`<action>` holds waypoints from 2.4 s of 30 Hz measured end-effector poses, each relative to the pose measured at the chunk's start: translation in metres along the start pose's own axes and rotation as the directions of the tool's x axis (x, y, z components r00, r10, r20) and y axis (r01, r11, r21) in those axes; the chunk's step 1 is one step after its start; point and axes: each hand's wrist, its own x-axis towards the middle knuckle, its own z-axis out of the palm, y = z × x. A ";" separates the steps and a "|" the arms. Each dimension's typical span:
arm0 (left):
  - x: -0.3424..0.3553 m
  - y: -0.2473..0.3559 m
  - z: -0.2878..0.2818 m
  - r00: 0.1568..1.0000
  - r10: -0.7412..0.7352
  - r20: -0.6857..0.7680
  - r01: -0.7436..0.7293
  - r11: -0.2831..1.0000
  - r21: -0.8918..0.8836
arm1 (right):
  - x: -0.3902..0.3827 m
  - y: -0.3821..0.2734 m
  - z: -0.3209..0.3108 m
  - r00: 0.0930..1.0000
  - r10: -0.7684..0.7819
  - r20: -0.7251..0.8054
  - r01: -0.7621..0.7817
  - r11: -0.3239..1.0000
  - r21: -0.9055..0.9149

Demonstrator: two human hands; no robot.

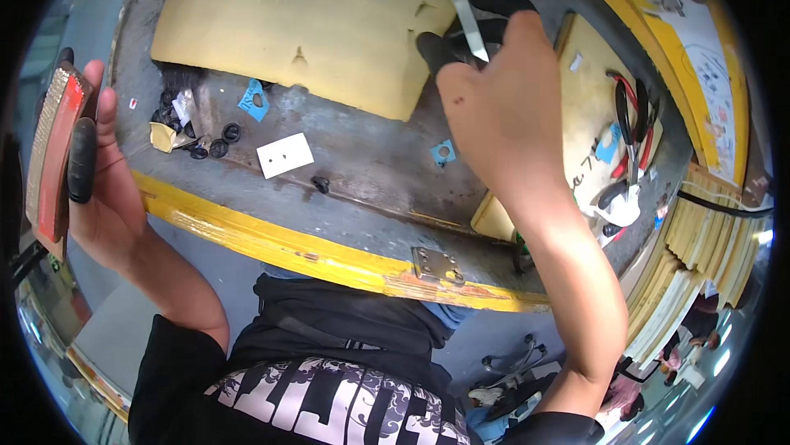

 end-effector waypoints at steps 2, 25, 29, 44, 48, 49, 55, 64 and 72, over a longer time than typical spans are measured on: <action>-0.002 -0.002 0.002 1.000 0.019 0.019 -0.018 1.000 -0.023 | 0.002 -0.003 0.001 1.000 -0.030 -0.006 0.030 0.999 -0.024; -0.005 0.003 0.019 0.977 -0.161 -0.142 0.166 0.986 0.025 | 0.005 0.019 -0.013 0.997 0.062 0.056 -0.075 0.956 0.282; -0.005 0.003 0.014 0.984 -0.141 -0.107 0.141 0.990 -0.014 | -0.005 0.009 -0.008 0.967 0.196 0.162 -0.246 0.881 0.405; -0.005 0.000 0.004 0.994 -0.107 0.020 0.109 0.969 -0.222 | -0.013 0.034 -0.054 0.961 -0.264 -0.080 0.165 0.782 -0.602; -0.007 0.002 0.010 0.986 -0.164 0.002 0.163 0.982 -0.095 | 0.003 0.054 -0.076 0.983 -0.171 -0.068 0.096 0.790 -0.606; -0.008 0.002 0.012 0.983 -0.176 0.042 0.179 0.980 -0.085 | 0.004 0.058 -0.079 0.981 -0.178 -0.073 0.107 0.821 -0.561; -0.007 0.010 0.032 0.988 -0.132 0.085 0.140 0.984 -0.108 | 0.006 0.060 -0.085 0.976 -0.179 -0.123 0.101 0.875 -0.473; -0.016 0.014 0.059 0.993 -0.114 -0.040 0.108 0.986 -0.128 | -0.002 0.067 -0.100 0.969 -0.029 -0.246 -0.043 0.959 -0.281; -0.018 0.006 0.050 0.996 -0.093 -0.016 0.087 0.974 -0.208 | -0.022 0.070 -0.113 0.953 0.147 -0.266 -0.113 0.984 0.138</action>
